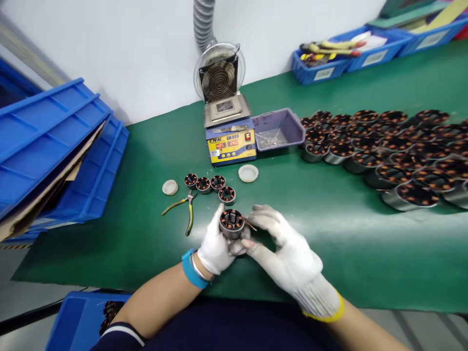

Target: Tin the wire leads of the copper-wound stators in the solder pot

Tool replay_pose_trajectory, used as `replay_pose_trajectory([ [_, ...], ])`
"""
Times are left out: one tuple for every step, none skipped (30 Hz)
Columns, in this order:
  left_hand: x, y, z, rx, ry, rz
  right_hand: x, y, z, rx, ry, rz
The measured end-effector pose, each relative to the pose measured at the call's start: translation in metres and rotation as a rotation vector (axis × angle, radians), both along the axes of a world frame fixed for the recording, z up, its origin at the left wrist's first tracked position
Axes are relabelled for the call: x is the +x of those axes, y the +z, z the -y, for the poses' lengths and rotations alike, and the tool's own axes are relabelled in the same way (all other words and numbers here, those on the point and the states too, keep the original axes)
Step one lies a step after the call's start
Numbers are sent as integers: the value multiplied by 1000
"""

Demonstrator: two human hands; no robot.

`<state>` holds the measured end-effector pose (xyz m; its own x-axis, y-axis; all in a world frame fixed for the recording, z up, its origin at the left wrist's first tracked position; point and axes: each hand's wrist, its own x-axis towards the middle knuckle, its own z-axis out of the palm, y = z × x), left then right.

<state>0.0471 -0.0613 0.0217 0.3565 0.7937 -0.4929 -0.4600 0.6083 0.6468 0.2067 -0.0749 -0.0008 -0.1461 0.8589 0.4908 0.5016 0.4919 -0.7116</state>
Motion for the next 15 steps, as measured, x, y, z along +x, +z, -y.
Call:
replay_pose_trajectory([
  [0,2,0,-9,-13,50,-2,0,0,37,-4,-25],
  [0,3,0,-14,-25,88,-3,2,-1,75,-10,-35],
  [0,3,0,-29,-29,120,-4,5,-2,112,-11,-30],
  [-1,3,-1,-34,-28,140,-4,9,-4,147,-7,-18],
  [-2,1,-2,-33,-39,165,-4,13,-6,172,-2,-5],
  [-4,0,-3,-26,-75,198,-3,17,-8,191,3,-1],
  [-7,-2,-4,-16,-140,237,-1,22,-10,204,12,-4],
  [-9,-3,-5,-6,-233,274,0,26,-12,208,22,-11],
  [-12,-4,-6,3,-333,301,1,31,-14,196,39,-17],
  [-14,-3,-7,12,-425,311,3,36,-15,173,64,-15],
  [-15,-1,-7,24,-475,302,4,42,-17,147,92,0],
  [-16,2,-7,43,-461,282,5,49,-18,126,113,30],
  [-16,5,-6,78,-372,258,5,56,-19,123,118,69],
  [-16,9,-6,122,-219,235,5,65,-19,144,117,114],
  [-15,11,-5,157,-45,215,4,74,-18,176,119,169],
])
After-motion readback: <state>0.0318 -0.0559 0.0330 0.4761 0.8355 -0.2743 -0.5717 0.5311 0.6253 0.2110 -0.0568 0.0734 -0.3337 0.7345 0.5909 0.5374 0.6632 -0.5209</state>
